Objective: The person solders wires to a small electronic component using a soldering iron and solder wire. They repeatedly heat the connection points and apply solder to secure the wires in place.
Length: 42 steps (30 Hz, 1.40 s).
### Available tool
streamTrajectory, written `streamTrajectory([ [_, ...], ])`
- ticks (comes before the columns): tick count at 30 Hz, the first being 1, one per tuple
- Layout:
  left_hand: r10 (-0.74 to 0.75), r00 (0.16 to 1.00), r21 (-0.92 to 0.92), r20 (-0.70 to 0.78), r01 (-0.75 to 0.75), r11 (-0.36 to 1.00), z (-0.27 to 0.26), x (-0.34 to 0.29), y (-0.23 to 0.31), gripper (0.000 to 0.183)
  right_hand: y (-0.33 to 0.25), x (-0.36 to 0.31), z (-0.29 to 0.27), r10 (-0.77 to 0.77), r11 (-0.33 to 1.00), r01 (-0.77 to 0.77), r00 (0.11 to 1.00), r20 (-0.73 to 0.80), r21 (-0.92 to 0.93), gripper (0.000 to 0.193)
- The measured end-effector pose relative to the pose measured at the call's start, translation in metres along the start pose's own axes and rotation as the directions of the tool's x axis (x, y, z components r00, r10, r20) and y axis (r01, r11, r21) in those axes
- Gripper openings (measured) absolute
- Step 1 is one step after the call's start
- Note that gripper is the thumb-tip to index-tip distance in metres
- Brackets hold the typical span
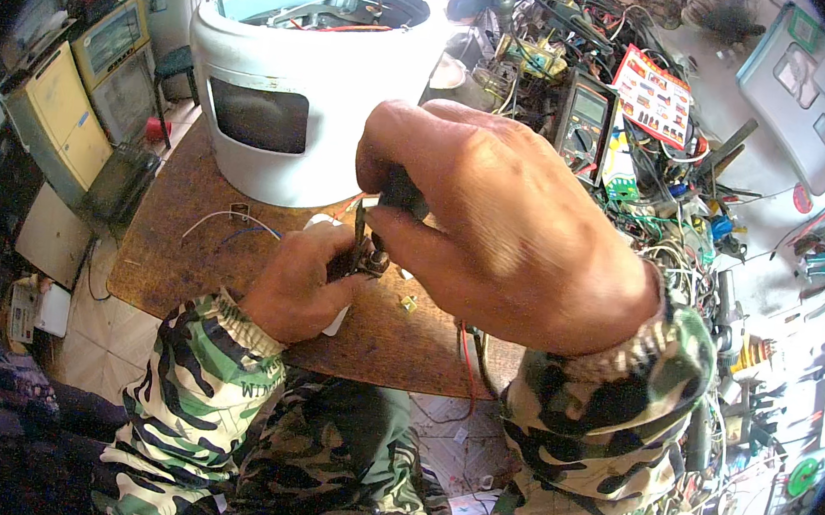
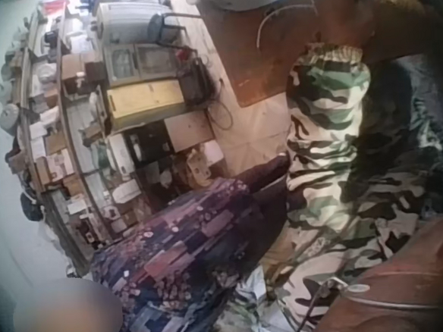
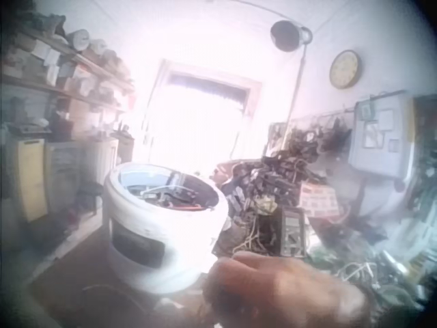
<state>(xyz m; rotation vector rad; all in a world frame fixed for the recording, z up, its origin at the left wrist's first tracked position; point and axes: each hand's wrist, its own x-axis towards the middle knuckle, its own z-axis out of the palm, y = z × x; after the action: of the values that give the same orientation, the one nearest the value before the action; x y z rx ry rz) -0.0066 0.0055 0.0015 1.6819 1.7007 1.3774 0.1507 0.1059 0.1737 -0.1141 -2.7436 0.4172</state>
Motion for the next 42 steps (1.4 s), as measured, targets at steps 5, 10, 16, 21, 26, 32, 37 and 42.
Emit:
streamTrajectory([
  [5,-0.042,0.998,0.105,0.042,0.038,0.994,-0.003,0.004,0.007,0.025,-0.014,-0.015,-0.014,0.296,0.954,-0.278,0.936,-0.191,0.115,0.019],
  [10,-0.023,0.998,-0.022,-0.050,0.022,1.000,-0.004,-0.007,0.001,0.027,0.019,-0.059,-0.019,0.500,0.863,-0.453,0.708,-0.498,0.222,0.024],
  [16,-0.119,0.992,-0.063,0.048,0.122,0.991,0.001,0.002,0.008,0.027,0.100,-0.119,0.043,0.675,0.727,-0.586,0.517,-0.526,0.358,0.034],
  [21,-0.030,0.999,-0.076,-0.015,0.028,0.997,0.009,0.004,-0.001,0.023,0.096,-0.127,0.091,0.441,0.733,-0.657,0.657,-0.612,-0.177,0.024],
  [26,0.078,0.992,0.012,-0.104,-0.077,0.997,0.004,-0.006,-0.006,0.025,0.038,-0.090,0.123,0.475,0.866,-0.355,0.802,-0.361,0.351,0.031],
  [32,0.035,0.996,-0.024,-0.077,-0.036,0.999,0.004,-0.003,0.002,0.026,0.038,-0.077,0.146,0.477,0.821,-0.292,0.824,-0.307,0.490,0.030],
  [37,0.046,0.995,0.026,-0.088,-0.044,0.999,0.006,-0.004,-0.003,0.026,0.042,-0.076,0.152,0.433,0.853,-0.242,0.823,-0.368,0.462,0.027],
  [42,0.013,0.996,0.006,-0.083,-0.012,1.000,0.005,-0.003,0.001,0.025,0.042,-0.075,0.155,0.421,0.863,-0.222,0.812,-0.404,0.454,0.024],
])
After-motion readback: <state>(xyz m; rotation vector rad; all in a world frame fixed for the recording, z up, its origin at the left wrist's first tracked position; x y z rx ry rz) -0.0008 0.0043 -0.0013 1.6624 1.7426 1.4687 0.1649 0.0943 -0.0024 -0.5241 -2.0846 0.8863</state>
